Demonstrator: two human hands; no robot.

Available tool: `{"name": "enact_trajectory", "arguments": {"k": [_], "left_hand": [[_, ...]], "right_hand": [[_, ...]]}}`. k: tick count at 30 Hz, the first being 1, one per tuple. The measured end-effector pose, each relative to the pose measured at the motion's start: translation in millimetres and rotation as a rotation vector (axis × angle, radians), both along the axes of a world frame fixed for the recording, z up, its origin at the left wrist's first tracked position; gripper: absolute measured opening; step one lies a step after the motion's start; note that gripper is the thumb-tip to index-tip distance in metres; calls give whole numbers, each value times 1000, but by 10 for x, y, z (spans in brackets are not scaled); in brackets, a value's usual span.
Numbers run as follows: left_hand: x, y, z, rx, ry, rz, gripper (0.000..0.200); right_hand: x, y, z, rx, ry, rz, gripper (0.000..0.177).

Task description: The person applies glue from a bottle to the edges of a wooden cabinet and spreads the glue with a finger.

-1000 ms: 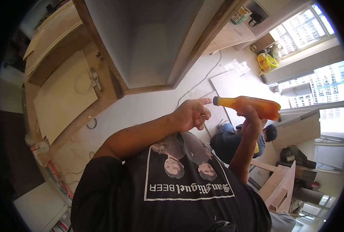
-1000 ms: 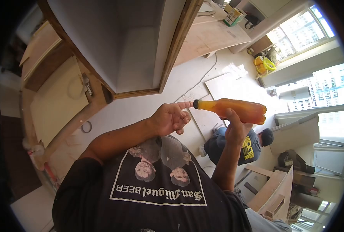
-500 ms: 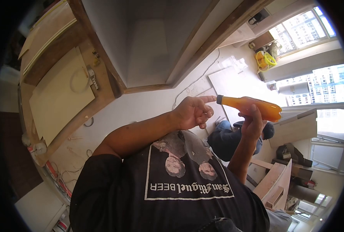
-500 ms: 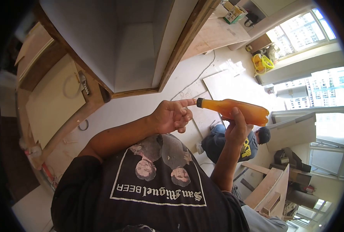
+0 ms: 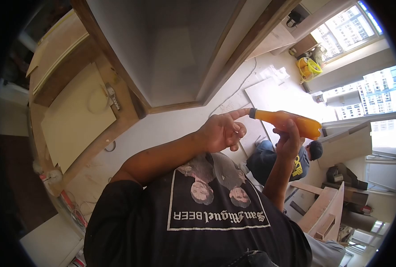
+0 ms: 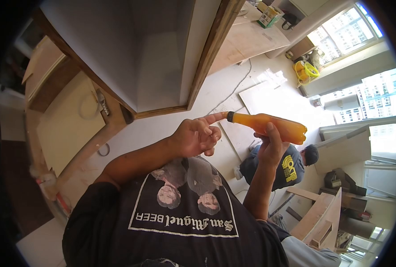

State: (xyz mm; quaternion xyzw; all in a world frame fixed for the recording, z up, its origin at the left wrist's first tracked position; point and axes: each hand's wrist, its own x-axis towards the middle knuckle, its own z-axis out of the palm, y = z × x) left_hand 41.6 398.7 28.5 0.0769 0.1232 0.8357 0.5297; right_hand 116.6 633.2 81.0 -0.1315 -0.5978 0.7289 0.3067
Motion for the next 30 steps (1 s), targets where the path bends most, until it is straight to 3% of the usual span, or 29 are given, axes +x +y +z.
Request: {"name": "enact_trajectory", "arguments": {"k": [3, 7, 12, 14, 17, 18, 20, 22, 25, 28, 30], "left_hand": [[12, -63, 145, 153, -19, -8, 85], [3, -334, 781, 490, 100, 30, 93], [-206, -1066, 2085, 759, 730, 208, 111], [-285, -1416, 2645, 545, 1157, 411, 105], [-137, -1714, 3207, -507, 1936, 1424, 94], [-324, -1785, 3359, -773, 2314, 1720, 92], [-463, -1881, 3557, -1325, 2794, 2005, 88], [-443, -1956, 3695, -1882, 2982, 1930, 85], [-564, -2098, 3776, -2033, 3160, 1879, 84], [-636, -2237, 3811, -2148, 3155, 1783, 81], [-662, -2266, 3852, -2153, 3124, 1840, 81]], "right_hand": [[4, 13, -149, -55, -34, -16, 34], [-56, 57, -760, -565, -52, 225, 30], [-95, 59, -1324, -1145, -276, 251, 33], [-97, 53, -1455, -1175, -314, 247, 35], [-113, -6, -1534, -1202, -346, 204, 39], [-108, 38, -1580, -1222, -351, 216, 39], [-114, 56, -1570, -1249, -349, 211, 42], [-116, 120, -1630, -1271, -347, 216, 43], [-85, 173, -1672, -1262, -335, 203, 44], [-75, 198, -1680, -1268, -357, 189, 44], [-75, 230, -1723, -1264, -371, 221, 43]]}}
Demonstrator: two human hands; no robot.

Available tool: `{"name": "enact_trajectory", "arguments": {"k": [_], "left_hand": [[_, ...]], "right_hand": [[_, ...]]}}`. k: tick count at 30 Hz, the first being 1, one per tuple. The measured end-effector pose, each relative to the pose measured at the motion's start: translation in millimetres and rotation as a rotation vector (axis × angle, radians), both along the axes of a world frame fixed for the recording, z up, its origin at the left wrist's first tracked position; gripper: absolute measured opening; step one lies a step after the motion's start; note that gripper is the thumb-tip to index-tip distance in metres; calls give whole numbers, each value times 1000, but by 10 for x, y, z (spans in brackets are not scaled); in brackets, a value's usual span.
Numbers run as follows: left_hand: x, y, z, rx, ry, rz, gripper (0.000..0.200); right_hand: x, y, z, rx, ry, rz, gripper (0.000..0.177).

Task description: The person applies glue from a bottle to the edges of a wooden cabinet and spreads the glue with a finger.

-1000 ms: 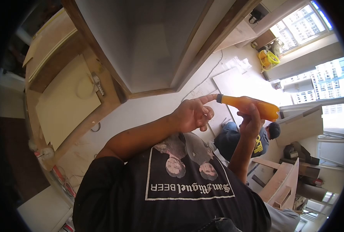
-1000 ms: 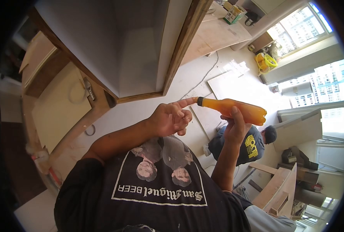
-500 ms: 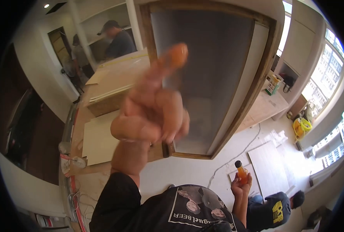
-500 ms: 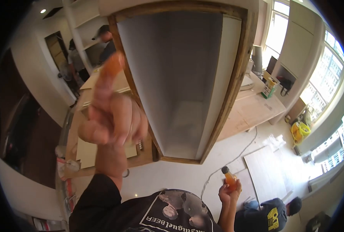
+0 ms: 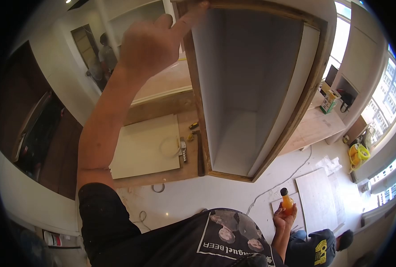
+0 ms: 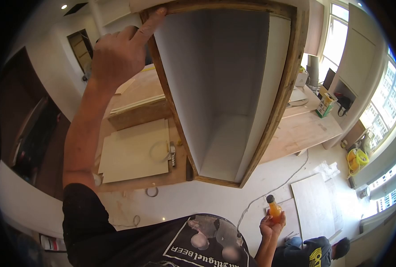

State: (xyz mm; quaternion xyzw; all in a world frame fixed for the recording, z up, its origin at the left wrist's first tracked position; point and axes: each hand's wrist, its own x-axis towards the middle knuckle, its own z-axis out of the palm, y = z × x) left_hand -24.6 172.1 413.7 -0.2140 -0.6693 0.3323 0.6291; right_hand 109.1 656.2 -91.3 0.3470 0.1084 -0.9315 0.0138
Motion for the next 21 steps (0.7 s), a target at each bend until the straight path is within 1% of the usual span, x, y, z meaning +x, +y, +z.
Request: {"name": "enact_trajectory", "arguments": {"k": [4, 7, 10, 13, 16, 19, 21], "left_hand": [[-64, -94, -11, 48, 23, 49, 82], [-113, -104, -126, 146, -49, -148, 83], [-119, -7, -298, 342, -102, -195, 79], [-34, 274, -394, 534, -173, -221, 76], [-7, 418, -408, 656, -253, -264, 77], [-20, 652, -438, 788, -258, -285, 81], [-67, 819, -456, 890, -302, -398, 79]], "right_hand": [[1, -54, 25, 6, 18, 24, 39], [-20, -101, 80, 23, 31, 41, 37], [-18, -115, 62, 23, 58, 63, 36], [-35, -136, 92, 36, 77, 62, 36], [-33, -129, 115, 38, 79, 74, 36], [-19, -121, 129, 46, 82, 79, 37], [-14, -155, 126, 74, 99, 57, 37]]}}
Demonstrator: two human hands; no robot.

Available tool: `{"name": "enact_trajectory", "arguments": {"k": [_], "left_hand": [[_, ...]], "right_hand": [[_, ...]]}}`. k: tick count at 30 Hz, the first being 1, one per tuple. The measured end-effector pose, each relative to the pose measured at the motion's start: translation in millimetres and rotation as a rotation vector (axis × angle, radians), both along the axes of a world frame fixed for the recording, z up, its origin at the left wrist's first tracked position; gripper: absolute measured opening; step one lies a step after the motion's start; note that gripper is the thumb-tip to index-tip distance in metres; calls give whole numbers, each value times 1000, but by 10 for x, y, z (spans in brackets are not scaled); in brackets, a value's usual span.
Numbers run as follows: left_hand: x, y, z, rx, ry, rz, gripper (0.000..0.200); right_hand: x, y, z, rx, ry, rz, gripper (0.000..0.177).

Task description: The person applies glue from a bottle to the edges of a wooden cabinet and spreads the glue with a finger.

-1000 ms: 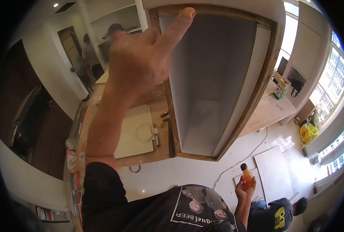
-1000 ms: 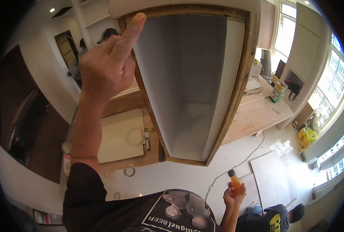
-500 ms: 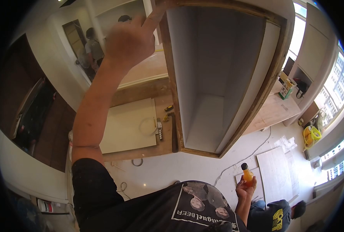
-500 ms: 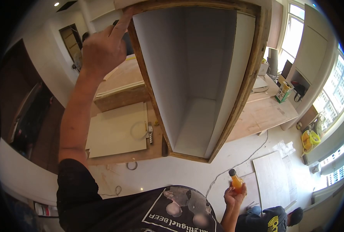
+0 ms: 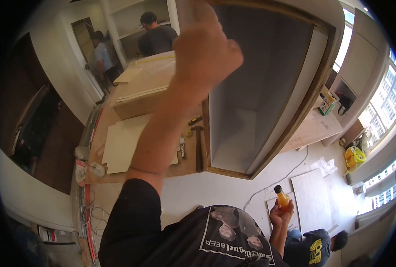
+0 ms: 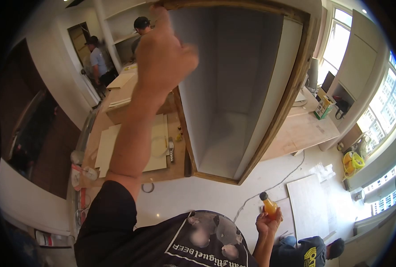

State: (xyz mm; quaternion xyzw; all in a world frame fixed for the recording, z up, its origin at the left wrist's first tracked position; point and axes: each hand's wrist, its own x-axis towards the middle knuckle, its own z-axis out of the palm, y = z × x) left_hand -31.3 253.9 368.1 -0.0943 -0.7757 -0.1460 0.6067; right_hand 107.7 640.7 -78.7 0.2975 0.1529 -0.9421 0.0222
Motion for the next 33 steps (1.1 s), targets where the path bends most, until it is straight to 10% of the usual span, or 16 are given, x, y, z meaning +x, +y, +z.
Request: {"name": "enact_trajectory", "arguments": {"k": [7, 11, 14, 33], "left_hand": [[-49, 662, 13, 336, -12, -581, 81], [-58, 696, -91, 789, -113, -1548, 83], [26, 589, -92, 857, 184, -1848, 90], [-318, 709, 71, 690, 89, -1864, 115]], "right_hand": [[99, 58, -100, -23, -48, 39, 39], [212, 70, -39, 13, -11, 33, 39], [283, 106, -19, 25, -12, 15, 37], [396, 30, 157, 93, -15, 19, 35]]}}
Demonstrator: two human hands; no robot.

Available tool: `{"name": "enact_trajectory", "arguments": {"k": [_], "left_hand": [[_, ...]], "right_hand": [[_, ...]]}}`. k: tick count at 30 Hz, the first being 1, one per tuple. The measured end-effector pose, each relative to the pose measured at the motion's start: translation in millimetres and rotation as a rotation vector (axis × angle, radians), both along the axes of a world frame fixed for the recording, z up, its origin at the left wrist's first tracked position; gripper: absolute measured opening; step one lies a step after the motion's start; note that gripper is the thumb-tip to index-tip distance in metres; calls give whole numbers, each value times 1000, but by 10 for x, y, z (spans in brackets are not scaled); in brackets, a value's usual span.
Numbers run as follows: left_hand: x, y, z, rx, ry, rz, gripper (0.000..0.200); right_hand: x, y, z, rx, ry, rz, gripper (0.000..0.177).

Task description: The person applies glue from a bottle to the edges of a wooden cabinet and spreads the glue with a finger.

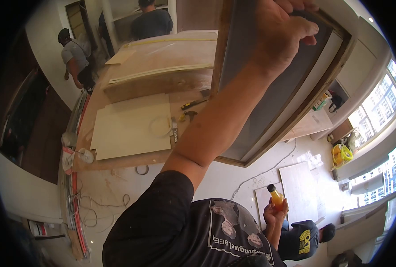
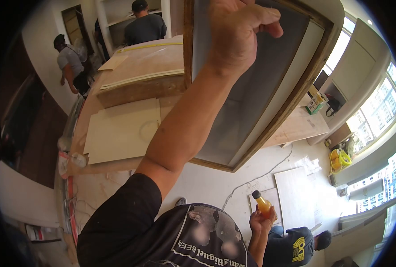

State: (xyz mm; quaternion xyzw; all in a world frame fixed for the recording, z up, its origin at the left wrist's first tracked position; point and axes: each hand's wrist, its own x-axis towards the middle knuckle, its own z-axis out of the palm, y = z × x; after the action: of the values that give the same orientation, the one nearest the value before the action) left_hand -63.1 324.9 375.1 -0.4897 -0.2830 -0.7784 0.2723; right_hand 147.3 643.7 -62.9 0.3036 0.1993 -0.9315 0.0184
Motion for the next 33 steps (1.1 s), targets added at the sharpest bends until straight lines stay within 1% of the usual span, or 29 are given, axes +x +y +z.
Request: {"name": "enact_trajectory", "arguments": {"k": [3, 6, 9, 10, 12, 14, 16, 19, 22, 25, 26, 28, 30, 33], "left_hand": [[73, -137, -66, -233, -112, 153, 111], [20, -228, -166, -159, -13, 186, 107], [-3, -565, -84, -118, 53, 24, 91], [-1, -707, -27, -85, 81, -87, 77], [-66, -1003, 28, -17, 155, -226, 58], [-14, -1282, -4, -1, 174, -214, 50], [184, -1422, -43, -39, 121, -136, 50], [154, -1287, -125, -15, 67, -94, 57], [47, -1101, -217, -56, 27, -51, 72], [98, -886, -276, -92, 58, 164, 86], [153, -813, -277, -99, -51, 232, 86], [241, -654, -196, -212, -194, 481, 82], [219, -571, -118, -336, -258, 929, 79], [-167, -476, 4, -225, -19, 1451, 79]], "right_hand": [[-44, 3, -48, 7, -30, -31, 36], [-70, 53, -152, 0, -13, -20, 36], [-66, 69, -168, 4, -1, -12, 35], [-65, 60, -160, 12, 4, -6, 36], [-48, 64, -150, 29, 24, 15, 38], [-36, 61, -150, 44, 26, 11, 39], [-52, 49, -154, 53, -1, -29, 41], [-96, 85, -207, 50, 5, -61, 41], [-128, 83, -132, 20, 1, -31, 41], [-190, 68, -80, 10, -65, -80, 40], [-199, 65, -73, 9, -49, -73, 40], [-203, 81, -75, 9, -17, -61, 39], [-192, 97, -84, 8, -19, -61, 39], [-186, 109, -89, 5, -25, -56, 39]]}}
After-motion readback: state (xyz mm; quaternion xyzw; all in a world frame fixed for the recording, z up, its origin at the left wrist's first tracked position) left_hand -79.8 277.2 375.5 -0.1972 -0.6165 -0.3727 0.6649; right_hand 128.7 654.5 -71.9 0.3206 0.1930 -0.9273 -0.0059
